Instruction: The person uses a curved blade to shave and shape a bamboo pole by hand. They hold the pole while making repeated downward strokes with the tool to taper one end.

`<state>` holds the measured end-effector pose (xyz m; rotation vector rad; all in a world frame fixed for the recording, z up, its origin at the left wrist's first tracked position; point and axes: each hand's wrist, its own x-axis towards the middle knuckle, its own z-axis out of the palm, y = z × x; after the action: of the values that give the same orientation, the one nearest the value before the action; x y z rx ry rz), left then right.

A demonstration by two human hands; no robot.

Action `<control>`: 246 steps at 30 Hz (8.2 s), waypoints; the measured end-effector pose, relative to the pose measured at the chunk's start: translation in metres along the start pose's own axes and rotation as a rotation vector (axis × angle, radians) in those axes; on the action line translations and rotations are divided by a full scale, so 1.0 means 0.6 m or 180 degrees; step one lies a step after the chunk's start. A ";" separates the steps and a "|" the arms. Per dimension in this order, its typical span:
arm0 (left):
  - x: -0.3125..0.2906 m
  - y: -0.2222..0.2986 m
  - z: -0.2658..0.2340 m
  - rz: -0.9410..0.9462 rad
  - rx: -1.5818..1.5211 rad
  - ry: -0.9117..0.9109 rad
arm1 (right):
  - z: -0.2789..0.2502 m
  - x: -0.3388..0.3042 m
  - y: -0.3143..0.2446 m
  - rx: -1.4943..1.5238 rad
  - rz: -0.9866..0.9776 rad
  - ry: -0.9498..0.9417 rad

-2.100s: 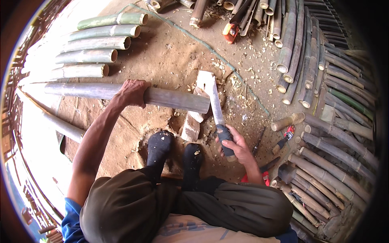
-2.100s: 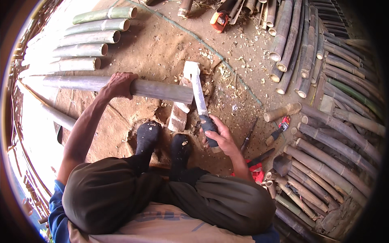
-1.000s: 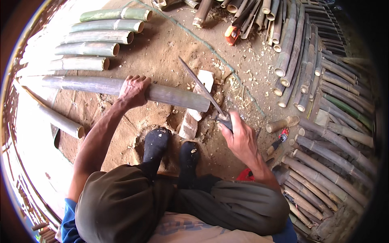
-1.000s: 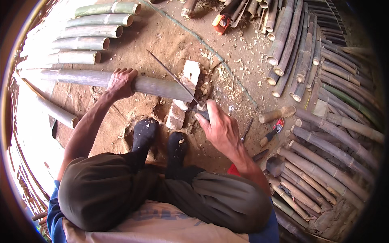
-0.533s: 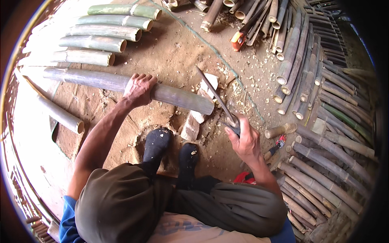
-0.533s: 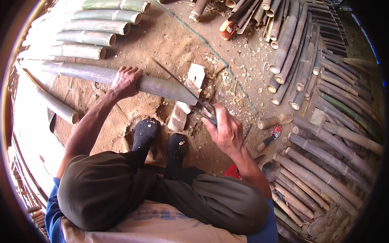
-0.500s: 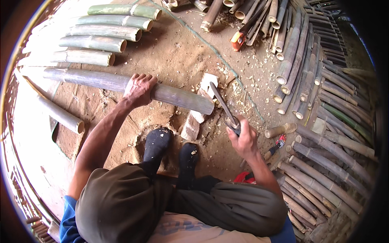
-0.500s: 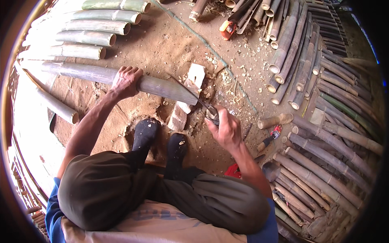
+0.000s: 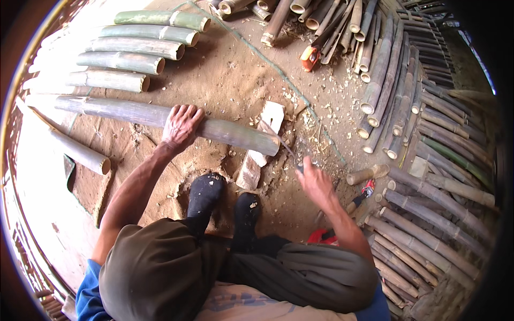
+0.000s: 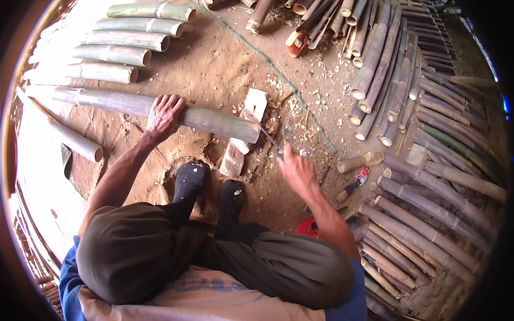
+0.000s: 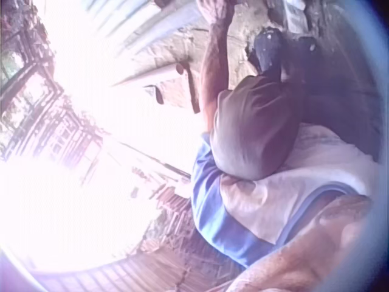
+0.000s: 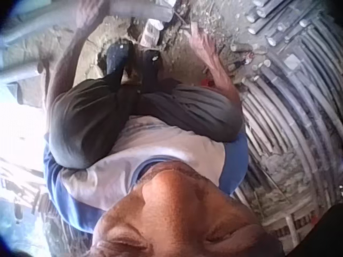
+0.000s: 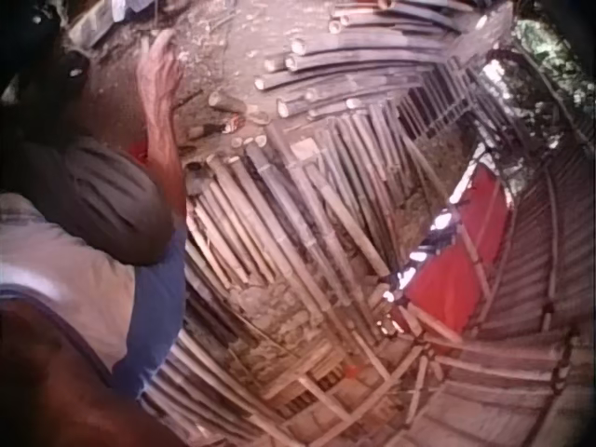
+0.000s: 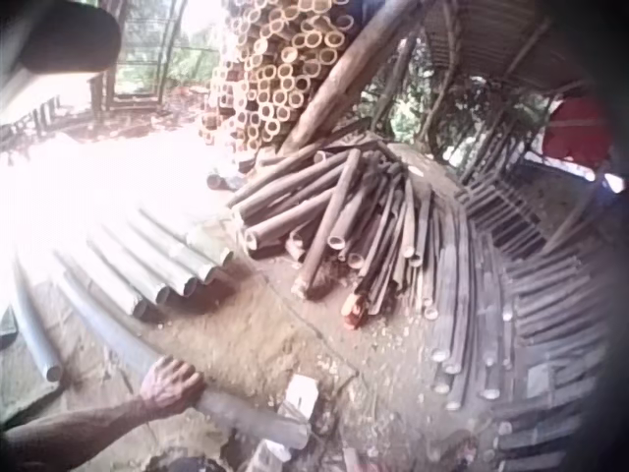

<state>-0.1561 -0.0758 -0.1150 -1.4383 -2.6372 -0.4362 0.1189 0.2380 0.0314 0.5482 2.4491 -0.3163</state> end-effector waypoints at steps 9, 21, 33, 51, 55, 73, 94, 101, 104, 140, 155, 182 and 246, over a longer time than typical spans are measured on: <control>0.089 -0.065 -0.026 -0.0243 -0.0606 -0.2618 | -0.059 -0.056 -0.046 0.0815 -0.1933 0.2238; 0.069 -0.044 -0.033 -0.0422 -0.0593 -0.2109 | -0.048 -0.044 -0.039 0.0705 -0.2284 0.2452; 0.021 -0.027 -0.010 -0.0206 -0.0327 -0.0562 | -0.067 -0.054 -0.056 0.0780 -0.2206 0.2420; 0.006 -0.029 0.001 -0.0071 -0.0209 0.0073 | -0.039 0.016 0.018 -0.0038 -0.0699 0.0539; -0.021 -0.008 0.000 -0.0050 -0.0136 0.0215 | -0.108 -0.063 -0.083 0.0612 -0.1511 0.1544; 0.063 -0.031 -0.031 -0.0688 -0.0411 -0.2306 | -0.102 -0.092 -0.077 0.1043 -0.1533 0.1812; 0.072 -0.037 -0.037 -0.0640 -0.0510 -0.1922 | -0.032 -0.015 0.004 -0.0282 -0.0846 0.0666; 0.041 -0.009 -0.035 -0.0319 -0.0436 -0.1206 | -0.036 -0.042 -0.023 0.0853 -0.1819 0.1796; 0.040 -0.011 -0.018 -0.0223 -0.0400 -0.1029 | -0.013 0.023 0.035 -0.0284 -0.0436 0.0304; 0.096 -0.026 -0.037 -0.0443 -0.0467 -0.2535 | -0.008 -0.019 0.035 0.0175 -0.0614 0.0763; 0.013 -0.015 0.006 -0.0096 -0.0224 -0.0311 | 0.015 -0.011 0.092 -0.0427 -0.0454 0.0548; 0.087 -0.042 -0.036 -0.0368 -0.0366 -0.1254 | -0.064 -0.025 -0.040 0.0510 -0.1565 0.2040; 0.114 -0.037 -0.038 -0.0380 -0.0390 -0.2071 | -0.028 -0.017 0.008 0.0998 -0.1751 0.2251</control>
<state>-0.2129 -0.0389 -0.0820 -1.6949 -3.2578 -0.1512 0.1198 0.2451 0.0503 0.0861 3.2470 -0.8616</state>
